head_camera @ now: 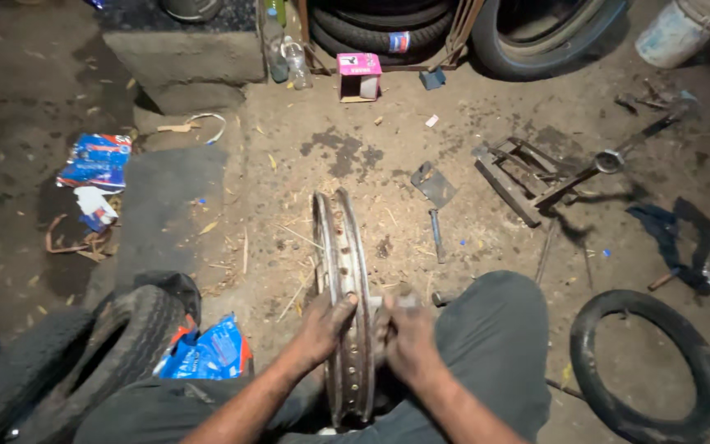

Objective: The person sits on the floor of a motorcycle repair shop holding a wheel rim on their lap. They scrape and rub the rim's surface and spoke area with a small hand-held tool, rotating the rim to work around it, and occasionally reposition the rim between their legs.

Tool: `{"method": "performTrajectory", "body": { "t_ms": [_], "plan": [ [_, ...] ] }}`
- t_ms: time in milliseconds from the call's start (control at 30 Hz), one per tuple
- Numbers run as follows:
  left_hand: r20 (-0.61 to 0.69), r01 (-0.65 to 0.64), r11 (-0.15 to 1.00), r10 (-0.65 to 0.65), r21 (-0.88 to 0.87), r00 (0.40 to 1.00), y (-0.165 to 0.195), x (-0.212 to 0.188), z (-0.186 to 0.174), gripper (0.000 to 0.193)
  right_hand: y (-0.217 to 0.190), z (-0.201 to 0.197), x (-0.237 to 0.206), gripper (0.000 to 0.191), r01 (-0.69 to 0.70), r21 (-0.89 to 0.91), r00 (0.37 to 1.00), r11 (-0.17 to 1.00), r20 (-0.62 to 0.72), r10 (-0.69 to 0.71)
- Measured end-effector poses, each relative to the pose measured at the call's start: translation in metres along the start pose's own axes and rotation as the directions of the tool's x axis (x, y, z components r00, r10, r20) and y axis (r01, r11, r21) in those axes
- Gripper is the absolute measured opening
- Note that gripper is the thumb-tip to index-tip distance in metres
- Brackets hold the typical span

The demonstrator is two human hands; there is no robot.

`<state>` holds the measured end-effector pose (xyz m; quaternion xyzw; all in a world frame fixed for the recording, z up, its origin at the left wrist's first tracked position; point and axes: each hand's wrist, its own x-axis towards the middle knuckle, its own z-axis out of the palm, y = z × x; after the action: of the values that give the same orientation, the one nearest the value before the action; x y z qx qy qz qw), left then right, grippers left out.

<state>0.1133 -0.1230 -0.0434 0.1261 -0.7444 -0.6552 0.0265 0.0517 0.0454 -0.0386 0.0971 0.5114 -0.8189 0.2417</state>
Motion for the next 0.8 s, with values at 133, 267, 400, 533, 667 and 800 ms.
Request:
{"method": "performTrajectory", "body": {
  "t_ms": [133,267,400,533,667,800],
  "plan": [
    [0.104,-0.033,0.967,0.061,-0.253,0.993,0.017,-0.003,0.002,0.056,-0.020,0.039,0.059,0.016,-0.056,-0.213,0.979,0.975,0.180,0.095],
    [0.056,-0.133,0.987,0.138,-0.095,0.989,0.028,-0.006,-0.006,0.058,-0.024,0.053,0.063,0.022,0.237,-0.582,0.970,0.778,0.190,-0.153],
    [0.097,0.081,0.989,-0.093,0.126,0.991,0.025,-0.009,-0.006,0.057,-0.017,0.040,0.047,0.024,0.077,-0.467,0.997,0.881,0.026,-0.073],
    [0.071,0.001,1.000,0.000,-0.012,0.997,0.019,-0.003,-0.001,0.059,-0.012,0.037,0.062,0.020,0.187,-0.599,0.982,0.779,0.112,-0.150],
    [0.056,0.161,0.987,-0.160,-0.012,0.986,0.010,0.001,-0.009,0.053,-0.012,0.040,0.062,0.015,0.338,-0.548,0.941,0.765,0.206,-0.268],
    [0.086,0.251,0.951,-0.239,-0.181,0.967,-0.009,0.003,-0.017,0.048,-0.014,0.015,0.010,0.013,0.032,-0.106,0.997,0.994,0.066,-0.025]
  ]
}}
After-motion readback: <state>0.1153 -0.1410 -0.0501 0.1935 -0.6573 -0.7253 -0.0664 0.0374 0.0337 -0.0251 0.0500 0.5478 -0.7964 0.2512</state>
